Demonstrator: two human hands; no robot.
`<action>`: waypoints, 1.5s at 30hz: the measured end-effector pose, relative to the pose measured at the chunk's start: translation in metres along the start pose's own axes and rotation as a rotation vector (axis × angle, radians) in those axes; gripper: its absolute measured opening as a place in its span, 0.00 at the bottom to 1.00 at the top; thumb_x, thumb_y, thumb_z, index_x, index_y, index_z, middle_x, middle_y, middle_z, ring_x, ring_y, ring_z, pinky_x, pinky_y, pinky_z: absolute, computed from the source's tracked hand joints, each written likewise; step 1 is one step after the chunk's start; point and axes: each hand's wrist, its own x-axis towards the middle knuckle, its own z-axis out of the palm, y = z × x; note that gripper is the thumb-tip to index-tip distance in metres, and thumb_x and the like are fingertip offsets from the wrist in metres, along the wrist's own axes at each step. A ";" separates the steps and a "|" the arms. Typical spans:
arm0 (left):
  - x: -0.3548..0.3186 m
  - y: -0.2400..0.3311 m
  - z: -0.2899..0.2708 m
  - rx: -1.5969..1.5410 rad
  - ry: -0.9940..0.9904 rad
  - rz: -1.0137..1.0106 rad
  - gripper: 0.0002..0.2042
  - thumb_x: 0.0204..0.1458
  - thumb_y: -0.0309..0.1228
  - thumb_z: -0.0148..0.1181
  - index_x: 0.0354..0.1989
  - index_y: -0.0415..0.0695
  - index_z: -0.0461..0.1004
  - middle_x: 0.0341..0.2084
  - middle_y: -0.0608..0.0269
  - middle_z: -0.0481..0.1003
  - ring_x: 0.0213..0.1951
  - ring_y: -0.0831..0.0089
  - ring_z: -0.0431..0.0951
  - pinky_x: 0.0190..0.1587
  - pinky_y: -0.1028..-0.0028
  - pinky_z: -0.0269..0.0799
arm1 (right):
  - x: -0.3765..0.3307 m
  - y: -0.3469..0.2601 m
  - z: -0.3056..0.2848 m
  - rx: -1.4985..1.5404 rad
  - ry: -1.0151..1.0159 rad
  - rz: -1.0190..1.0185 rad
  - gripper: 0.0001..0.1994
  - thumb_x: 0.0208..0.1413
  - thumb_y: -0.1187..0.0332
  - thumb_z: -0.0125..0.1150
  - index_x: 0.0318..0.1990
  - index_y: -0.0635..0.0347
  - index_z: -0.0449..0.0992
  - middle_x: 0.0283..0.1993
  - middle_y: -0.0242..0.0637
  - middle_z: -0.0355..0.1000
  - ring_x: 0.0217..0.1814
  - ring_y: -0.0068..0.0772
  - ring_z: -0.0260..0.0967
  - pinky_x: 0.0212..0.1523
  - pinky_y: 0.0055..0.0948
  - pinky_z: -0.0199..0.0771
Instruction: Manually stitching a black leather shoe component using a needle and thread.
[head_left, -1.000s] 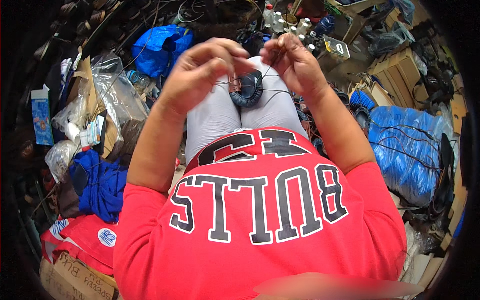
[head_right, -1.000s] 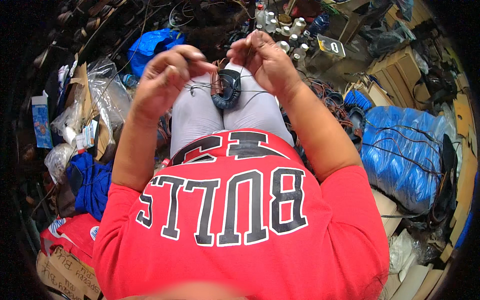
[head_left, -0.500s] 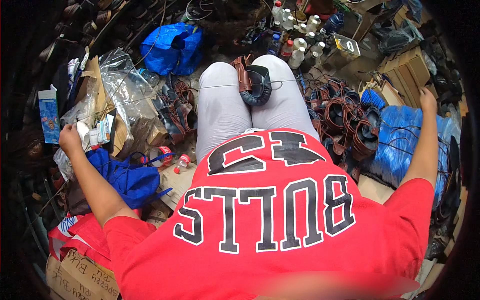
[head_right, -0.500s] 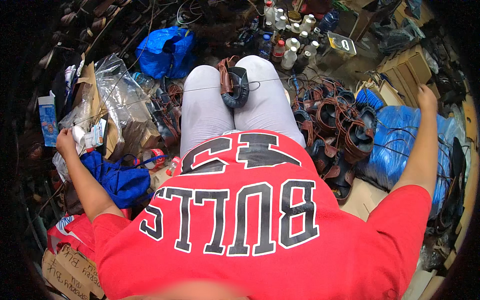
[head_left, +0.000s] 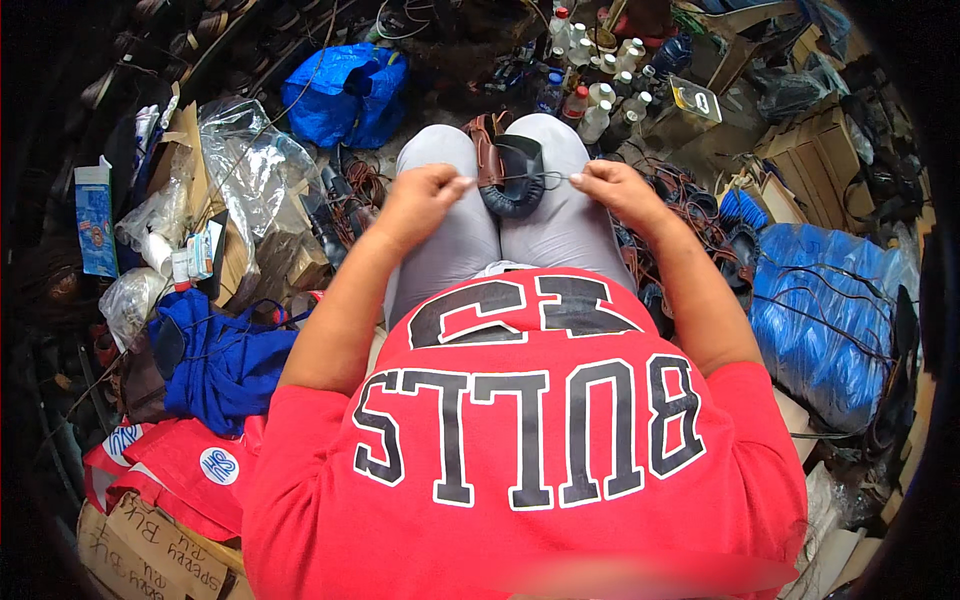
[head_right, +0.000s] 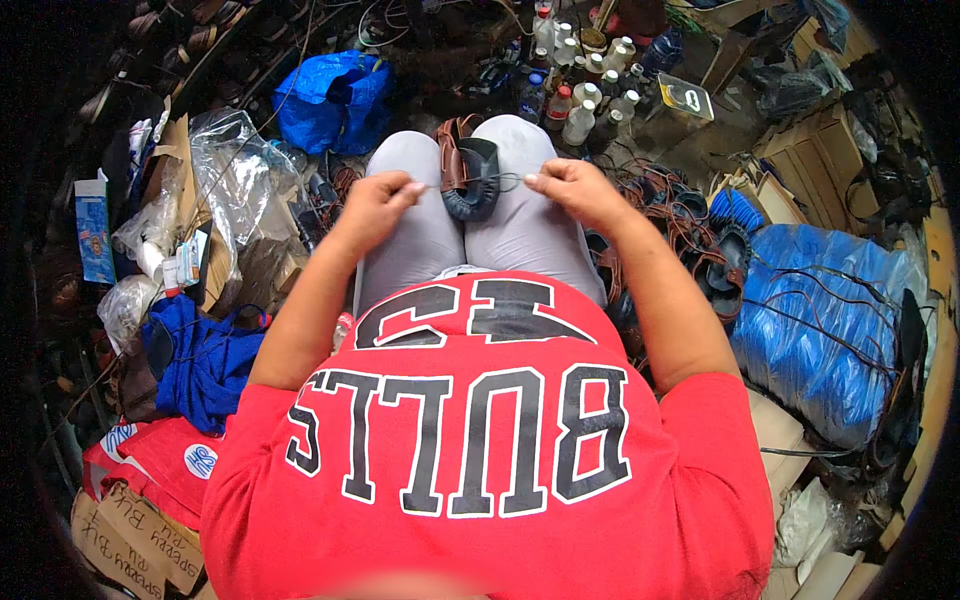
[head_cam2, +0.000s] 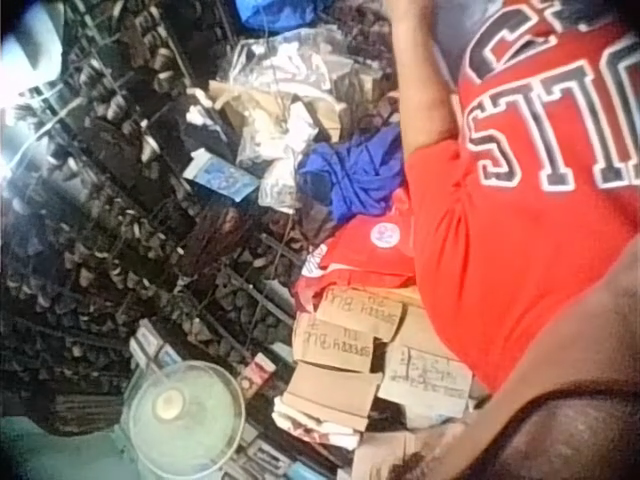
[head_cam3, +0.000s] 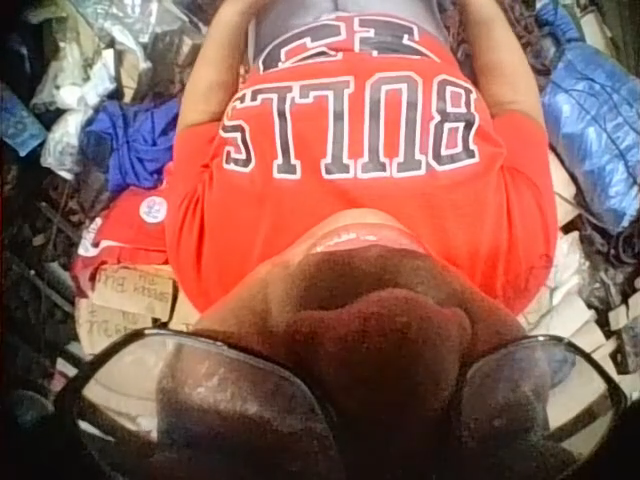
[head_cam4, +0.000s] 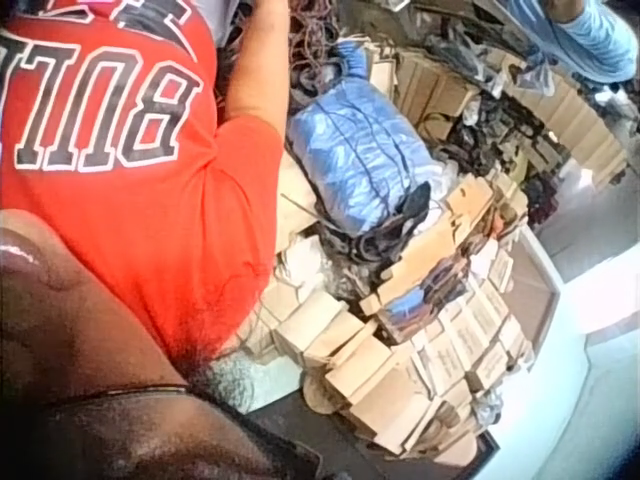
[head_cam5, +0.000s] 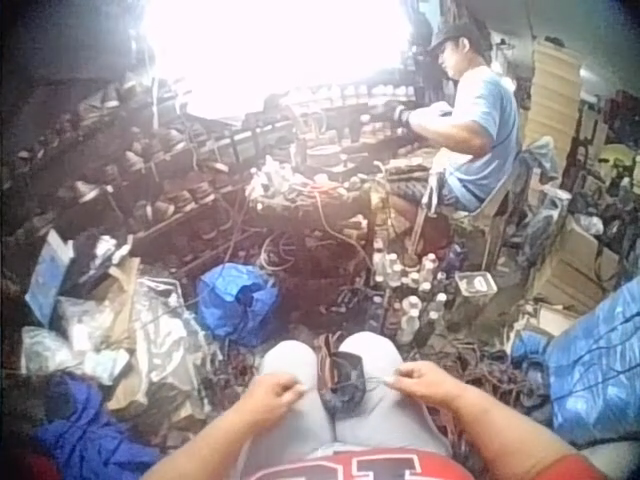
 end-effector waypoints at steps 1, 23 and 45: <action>-0.001 -0.011 -0.010 -0.019 0.034 -0.093 0.13 0.52 0.36 0.57 0.23 0.38 0.72 0.16 0.62 0.70 0.22 0.75 0.66 0.28 0.73 0.63 | -0.002 0.007 -0.013 0.025 0.029 -0.006 0.14 0.55 0.57 0.56 0.28 0.58 0.73 0.22 0.21 0.62 0.23 0.13 0.52 0.24 0.19 0.54; 0.082 0.032 0.023 -0.129 -0.414 0.121 0.08 0.46 0.30 0.64 0.33 0.41 0.76 0.28 0.66 0.67 0.26 0.79 0.71 0.23 0.79 0.68 | 0.021 -0.028 -0.007 -0.287 0.059 -0.336 0.06 0.44 0.76 0.63 0.32 0.57 0.79 0.31 0.31 0.69 0.34 0.23 0.68 0.37 0.22 0.68; 0.083 0.017 0.029 -0.317 -0.735 0.056 0.14 0.49 0.24 0.58 0.46 0.44 0.75 0.37 0.67 0.72 0.44 0.76 0.70 0.50 0.77 0.62 | -0.007 -0.041 0.022 -0.806 0.155 -0.521 0.11 0.41 0.78 0.58 0.34 0.55 0.78 0.31 0.38 0.68 0.34 0.41 0.69 0.35 0.33 0.70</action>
